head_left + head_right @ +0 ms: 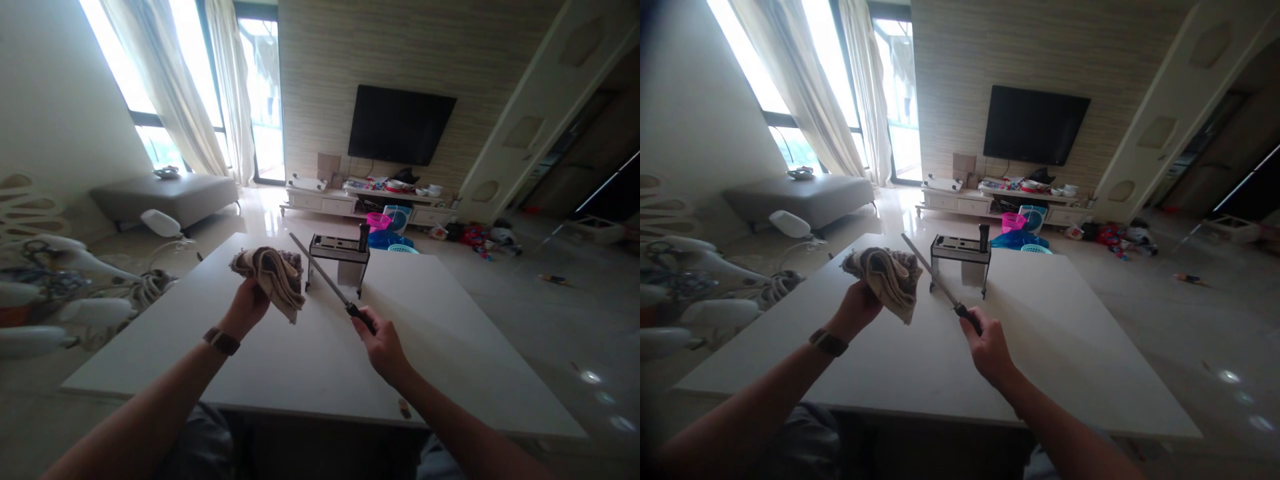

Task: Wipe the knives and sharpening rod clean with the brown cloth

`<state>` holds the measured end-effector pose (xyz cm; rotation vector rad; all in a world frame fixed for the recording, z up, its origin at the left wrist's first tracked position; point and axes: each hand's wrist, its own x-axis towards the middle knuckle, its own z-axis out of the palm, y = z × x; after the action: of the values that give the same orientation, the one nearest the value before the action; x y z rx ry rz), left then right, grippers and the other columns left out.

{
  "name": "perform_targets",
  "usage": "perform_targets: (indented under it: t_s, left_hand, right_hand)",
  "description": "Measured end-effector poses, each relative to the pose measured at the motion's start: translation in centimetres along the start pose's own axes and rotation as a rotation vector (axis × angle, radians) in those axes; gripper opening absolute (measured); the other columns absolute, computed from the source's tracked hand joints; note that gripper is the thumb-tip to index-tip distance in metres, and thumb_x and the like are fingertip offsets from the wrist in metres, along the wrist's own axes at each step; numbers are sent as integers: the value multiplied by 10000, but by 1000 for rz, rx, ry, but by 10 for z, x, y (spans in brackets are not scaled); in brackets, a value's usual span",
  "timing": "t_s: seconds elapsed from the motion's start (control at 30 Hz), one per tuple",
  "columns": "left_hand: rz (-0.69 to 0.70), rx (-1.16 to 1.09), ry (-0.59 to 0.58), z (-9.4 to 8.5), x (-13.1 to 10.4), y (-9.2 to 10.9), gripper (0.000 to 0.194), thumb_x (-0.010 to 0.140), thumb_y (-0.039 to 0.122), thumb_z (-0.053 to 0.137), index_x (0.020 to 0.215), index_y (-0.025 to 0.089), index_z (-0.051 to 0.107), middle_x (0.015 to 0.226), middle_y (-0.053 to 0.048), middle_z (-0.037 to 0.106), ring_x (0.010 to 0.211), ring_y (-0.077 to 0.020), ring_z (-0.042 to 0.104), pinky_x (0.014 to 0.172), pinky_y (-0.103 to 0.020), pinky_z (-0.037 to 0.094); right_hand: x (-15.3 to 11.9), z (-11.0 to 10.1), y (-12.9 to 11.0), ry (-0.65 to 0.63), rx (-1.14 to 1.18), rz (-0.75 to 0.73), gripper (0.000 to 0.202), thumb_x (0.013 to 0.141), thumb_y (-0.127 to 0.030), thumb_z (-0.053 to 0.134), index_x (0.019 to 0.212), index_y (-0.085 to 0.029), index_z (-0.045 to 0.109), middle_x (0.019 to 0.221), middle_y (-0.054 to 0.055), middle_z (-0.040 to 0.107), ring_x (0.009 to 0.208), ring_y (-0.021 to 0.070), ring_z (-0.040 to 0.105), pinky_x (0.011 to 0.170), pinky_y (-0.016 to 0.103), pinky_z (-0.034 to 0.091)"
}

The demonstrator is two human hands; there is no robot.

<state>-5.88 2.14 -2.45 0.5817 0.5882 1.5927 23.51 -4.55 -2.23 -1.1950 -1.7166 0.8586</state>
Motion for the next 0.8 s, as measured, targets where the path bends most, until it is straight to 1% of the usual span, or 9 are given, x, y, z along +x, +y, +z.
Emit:
perform_targets:
  t_s: [0.1,0.17,0.23,0.3,0.4,0.47,0.53,0.67,0.8]
  left_hand:
    - [-27,54,-15,-1,-2,-8,244,775,190,752,1006,114,739,1072,-114,773,1062,-268,704,1042,-396,539]
    - [-91,103,-72,2,-6,-16,276,750,188,791,1012,120,734,1062,-113,772,1022,-266,715,1019,-407,550]
    - [-146,145,-122,6,-10,-24,302,722,173,822,1004,118,730,1032,-115,772,967,-263,726,980,-411,566]
    - [-181,174,-172,12,-16,-34,330,703,157,838,1010,108,727,1033,-127,769,952,-266,728,954,-407,572]
    - [-232,191,-239,23,-24,-51,370,669,105,851,1021,102,734,1062,-136,763,965,-263,724,939,-370,566]
    - [-249,173,-243,29,-29,-62,365,664,92,852,1010,114,741,1052,-122,765,952,-243,723,916,-333,564]
    - [-238,147,-233,33,-31,-71,360,669,104,855,1010,126,741,1031,-105,766,931,-224,721,885,-308,563]
    - [-219,183,-275,33,-32,-76,375,676,124,860,1031,123,739,1030,-102,766,924,-224,717,855,-298,558]
    - [-199,244,-326,35,-38,-72,389,690,131,856,1062,131,743,1113,-116,760,1022,-261,709,914,-326,547]
  right_hand:
    - [1,-6,3,44,69,1,294,953,-470,545,907,-187,611,609,-50,426,537,122,371,517,261,280]
    - [2,-8,2,44,89,4,303,957,-481,537,919,-189,606,598,-59,404,523,120,360,510,261,275]
    - [3,-8,-1,34,57,2,297,956,-471,539,903,-187,609,603,-55,419,534,121,374,520,260,284]
    - [3,-4,-2,-2,-3,6,289,954,-449,545,881,-181,623,619,-41,467,562,127,415,539,260,303]
    - [2,6,-1,-90,-57,-12,268,952,-406,551,891,-167,656,715,7,613,664,157,539,611,264,370]
    - [0,13,2,-135,-67,-44,224,952,-348,543,941,-163,668,839,46,698,770,187,614,689,276,417]
    - [-1,18,6,-156,-77,-58,186,941,-272,526,990,-163,668,906,64,730,818,201,644,731,283,440]
    - [-3,20,12,-160,-91,-72,187,898,-174,504,1000,-168,660,876,61,740,772,194,652,716,274,452]
    - [-5,16,12,-168,-116,-97,179,906,-202,508,992,-190,665,863,63,746,787,207,672,707,273,462]
